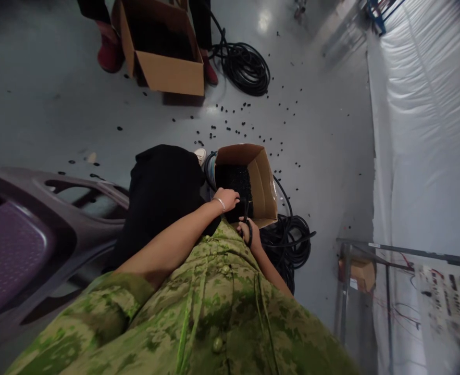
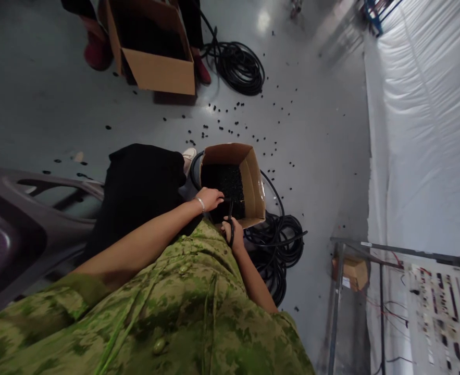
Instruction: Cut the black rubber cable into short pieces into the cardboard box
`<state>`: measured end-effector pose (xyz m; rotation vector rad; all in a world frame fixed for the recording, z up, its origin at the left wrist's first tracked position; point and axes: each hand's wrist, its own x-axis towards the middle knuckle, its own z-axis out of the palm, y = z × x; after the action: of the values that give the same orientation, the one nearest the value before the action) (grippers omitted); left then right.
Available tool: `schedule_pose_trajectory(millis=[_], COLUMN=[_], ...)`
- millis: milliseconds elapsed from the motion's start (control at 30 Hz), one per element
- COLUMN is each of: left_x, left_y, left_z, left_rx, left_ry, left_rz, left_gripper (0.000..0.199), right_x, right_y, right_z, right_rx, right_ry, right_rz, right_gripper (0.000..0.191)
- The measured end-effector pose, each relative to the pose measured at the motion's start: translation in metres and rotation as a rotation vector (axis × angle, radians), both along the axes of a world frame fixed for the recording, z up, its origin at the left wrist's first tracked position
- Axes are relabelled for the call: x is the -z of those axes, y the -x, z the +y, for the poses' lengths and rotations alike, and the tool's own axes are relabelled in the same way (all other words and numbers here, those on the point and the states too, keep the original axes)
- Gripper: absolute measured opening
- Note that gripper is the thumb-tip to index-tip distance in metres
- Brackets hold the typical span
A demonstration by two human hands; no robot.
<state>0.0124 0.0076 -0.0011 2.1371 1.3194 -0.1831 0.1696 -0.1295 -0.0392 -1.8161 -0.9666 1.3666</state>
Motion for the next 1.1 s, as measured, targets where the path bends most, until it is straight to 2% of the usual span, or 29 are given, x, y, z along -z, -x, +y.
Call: schedule_pose_trajectory(millis=[200,433,800,1100], left_x=[-0.001,0.004,0.01,0.008], left_y=[0.0,-0.001,-0.001,-0.002], left_z=[-0.001,-0.001,-0.001,-0.001], left_rx=[0.019,-0.021,-0.008,-0.02], left_ry=[-0.015,0.001,-0.034,-0.013], left_rz=[-0.019,-0.05,-0.034,-0.025], left_gripper=[0.038,0.036,0.036,0.036], right_x=[0.002,0.007,0.011,0.011], right_y=[0.001,0.004,0.003,0.005], right_z=[-0.001,0.006,0.003,0.005], right_rx=[-0.085,-0.091,-0.091,-0.107], right_ry=[-0.076,-0.094,-0.102,-0.132], right_rz=[-0.211,-0.217,-0.218,-0.297], right_gripper=[0.042,0.045,0.045,0.047])
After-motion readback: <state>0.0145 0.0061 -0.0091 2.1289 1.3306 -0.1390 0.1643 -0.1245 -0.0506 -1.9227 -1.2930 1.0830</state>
